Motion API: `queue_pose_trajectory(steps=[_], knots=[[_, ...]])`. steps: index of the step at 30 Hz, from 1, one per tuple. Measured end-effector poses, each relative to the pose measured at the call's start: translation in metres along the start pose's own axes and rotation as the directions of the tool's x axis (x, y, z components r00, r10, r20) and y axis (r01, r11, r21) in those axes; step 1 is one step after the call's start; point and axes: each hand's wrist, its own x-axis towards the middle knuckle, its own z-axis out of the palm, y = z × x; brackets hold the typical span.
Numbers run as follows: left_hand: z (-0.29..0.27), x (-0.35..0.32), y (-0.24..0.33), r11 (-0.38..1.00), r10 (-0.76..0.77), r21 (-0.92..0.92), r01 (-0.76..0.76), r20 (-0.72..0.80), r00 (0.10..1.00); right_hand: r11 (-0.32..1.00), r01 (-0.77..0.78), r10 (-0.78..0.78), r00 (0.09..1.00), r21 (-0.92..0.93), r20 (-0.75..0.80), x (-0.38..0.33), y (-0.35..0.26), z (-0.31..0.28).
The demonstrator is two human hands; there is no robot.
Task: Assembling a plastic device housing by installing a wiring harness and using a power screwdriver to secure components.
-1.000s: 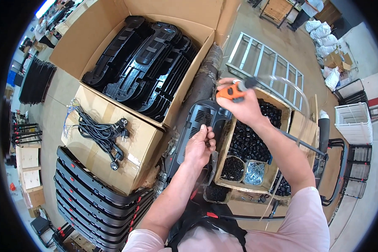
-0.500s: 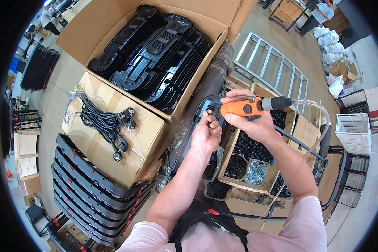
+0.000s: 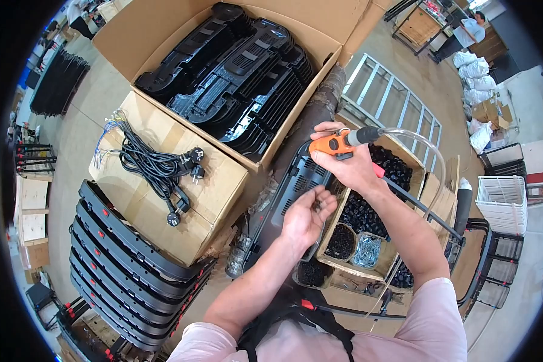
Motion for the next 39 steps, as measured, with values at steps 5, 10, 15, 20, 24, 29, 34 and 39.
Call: queue_pose_trajectory(steps=[5, 10, 15, 20, 24, 29, 34, 39], knots=[[-0.026, -0.030, -0.011, 0.995, -0.060, -0.083, 0.059, -0.009, 0.998, 0.994, 0.074, -0.071, 0.997, -0.076, 0.036, 0.008, 0.008, 0.009], [-0.051, -0.056, -0.018, 0.989, -0.142, 0.046, 0.143, -0.032, 0.989, 0.992, 0.095, -0.092, 0.995, -0.087, 0.038, 0.010, 0.012, 0.008], [-0.073, -0.082, -0.021, 0.982, -0.120, 0.144, 0.121, -0.016, 0.993, 0.991, 0.109, -0.106, 0.993, -0.081, 0.042, 0.009, 0.006, 0.012], [-0.089, -0.102, -0.015, 0.987, -0.081, 0.132, 0.090, -0.073, 0.994, 0.990, 0.080, -0.081, 0.997, -0.114, -0.001, 0.000, 0.005, 0.021], [-0.098, -0.106, -0.007, 0.975, -0.022, 0.218, 0.033, -0.053, 0.998, 0.993, 0.079, -0.082, 0.996, -0.088, -0.031, 0.000, 0.014, 0.021], [-0.102, -0.112, 0.007, 0.937, -0.020, 0.350, 0.015, 0.009, 1.000, 0.976, 0.188, -0.208, 0.952, -0.109, -0.224, -0.018, 0.003, 0.018], [-0.104, -0.127, -0.010, 0.847, -0.209, 0.502, 0.175, 0.010, 0.978, 0.994, 0.105, -0.108, 0.925, -0.030, -0.363, -0.126, -0.048, -0.008], [-0.122, -0.119, -0.066, 0.574, -0.398, 0.748, 0.333, -0.100, 0.912, 0.999, 0.036, -0.038, 0.851, -0.015, -0.524, -0.249, -0.049, -0.042]])
